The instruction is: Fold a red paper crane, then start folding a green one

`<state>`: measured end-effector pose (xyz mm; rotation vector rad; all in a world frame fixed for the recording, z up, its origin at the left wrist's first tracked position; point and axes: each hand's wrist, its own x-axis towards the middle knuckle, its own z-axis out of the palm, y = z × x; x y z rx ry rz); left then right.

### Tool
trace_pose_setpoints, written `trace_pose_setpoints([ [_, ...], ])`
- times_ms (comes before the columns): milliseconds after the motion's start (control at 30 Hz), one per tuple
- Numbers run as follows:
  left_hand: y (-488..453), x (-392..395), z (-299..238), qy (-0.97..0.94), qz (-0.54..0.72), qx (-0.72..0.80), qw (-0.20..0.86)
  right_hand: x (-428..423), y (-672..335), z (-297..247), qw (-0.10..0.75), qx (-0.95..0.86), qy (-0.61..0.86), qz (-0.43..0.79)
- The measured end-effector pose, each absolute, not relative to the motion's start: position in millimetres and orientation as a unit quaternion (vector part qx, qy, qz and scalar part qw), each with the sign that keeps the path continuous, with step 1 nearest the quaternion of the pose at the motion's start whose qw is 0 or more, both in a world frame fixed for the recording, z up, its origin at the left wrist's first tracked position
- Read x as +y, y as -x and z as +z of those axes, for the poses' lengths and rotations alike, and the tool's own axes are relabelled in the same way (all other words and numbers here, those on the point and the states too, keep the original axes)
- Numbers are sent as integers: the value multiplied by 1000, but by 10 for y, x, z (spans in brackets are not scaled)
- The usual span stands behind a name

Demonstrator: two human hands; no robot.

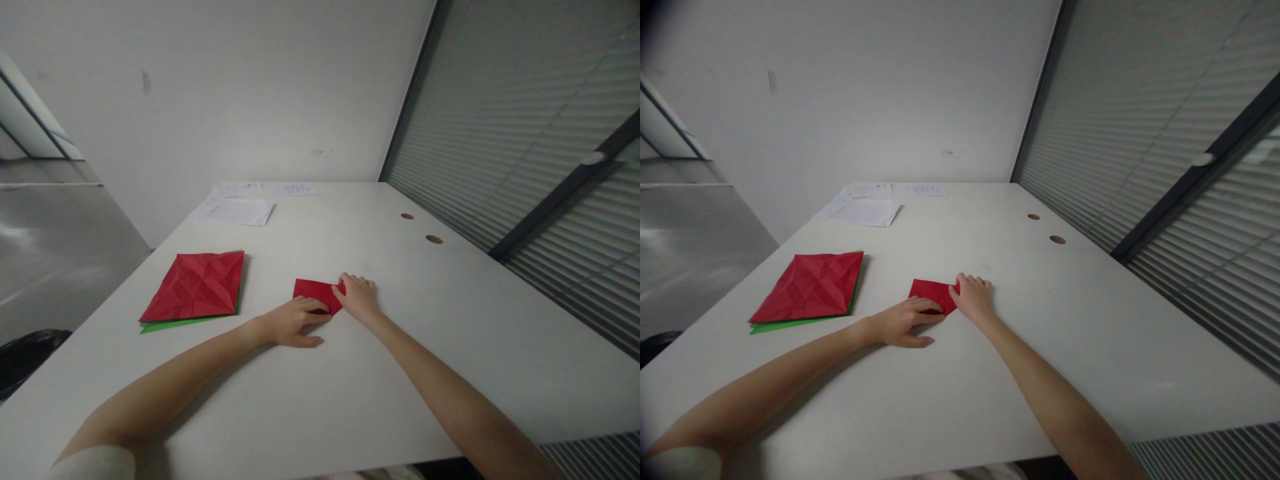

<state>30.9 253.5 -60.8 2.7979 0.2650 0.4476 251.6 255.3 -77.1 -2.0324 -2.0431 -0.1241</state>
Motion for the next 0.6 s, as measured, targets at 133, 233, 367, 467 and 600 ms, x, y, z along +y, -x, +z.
trace_pose_setpoints([
  [133,-313,2540,-629,-972,159,92,146,2540,-2509,-760,125,-703,699,-42],
  [233,-321,2553,-644,-970,156,90,161,2533,-2503,-757,127,-701,701,-40],
  [367,-321,2600,-660,-960,165,92,209,2527,-2492,-753,119,-699,704,-40],
  [467,-318,2649,-674,-931,179,111,298,2524,-2486,-747,106,-698,706,-50],
  [600,-338,2672,-689,-893,201,157,371,2518,-2483,-737,97,-696,709,-54],
])
